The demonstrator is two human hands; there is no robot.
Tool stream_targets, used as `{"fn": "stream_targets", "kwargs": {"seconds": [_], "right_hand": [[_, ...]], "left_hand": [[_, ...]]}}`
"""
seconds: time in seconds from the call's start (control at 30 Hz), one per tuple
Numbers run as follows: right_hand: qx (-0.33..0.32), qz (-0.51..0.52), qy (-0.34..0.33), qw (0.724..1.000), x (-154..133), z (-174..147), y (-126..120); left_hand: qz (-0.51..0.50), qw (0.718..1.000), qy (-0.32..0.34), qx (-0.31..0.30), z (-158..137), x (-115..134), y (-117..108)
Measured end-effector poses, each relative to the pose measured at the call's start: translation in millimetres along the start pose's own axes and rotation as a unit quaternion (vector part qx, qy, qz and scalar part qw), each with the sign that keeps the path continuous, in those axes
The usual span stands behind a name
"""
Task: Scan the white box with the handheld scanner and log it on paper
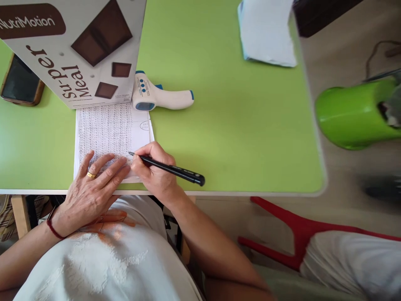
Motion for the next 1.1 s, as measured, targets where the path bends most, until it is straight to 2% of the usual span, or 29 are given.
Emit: {"fn": "stream_targets", "kwargs": {"seconds": [0.57, 0.77, 1.1], "right_hand": [[0.007, 0.041, -0.053, 0.998, -7.2, 1.4, -1.6], [0.038, 0.058, -0.041, 0.997, -4.0, 0.2, -5.7], [0.021, 0.026, -0.059, 0.998, -6.3, 1.4, -3.4]], "left_hand": [[0.006, 1.0, -0.001, -0.002, 1.1, -0.4, 1.0], [0.005, 1.0, 0.001, -0.001, 0.3, -0.3, 1.3], [0.002, 1.0, 0.003, -0.001, 0.7, -0.3, 0.7]]}}
Point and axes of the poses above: each hand's wrist, its own z-axis towards the middle knuckle, its own y-axis out of the palm, x = y × z, the point moved 8 cm from there along z, towards the middle knuckle
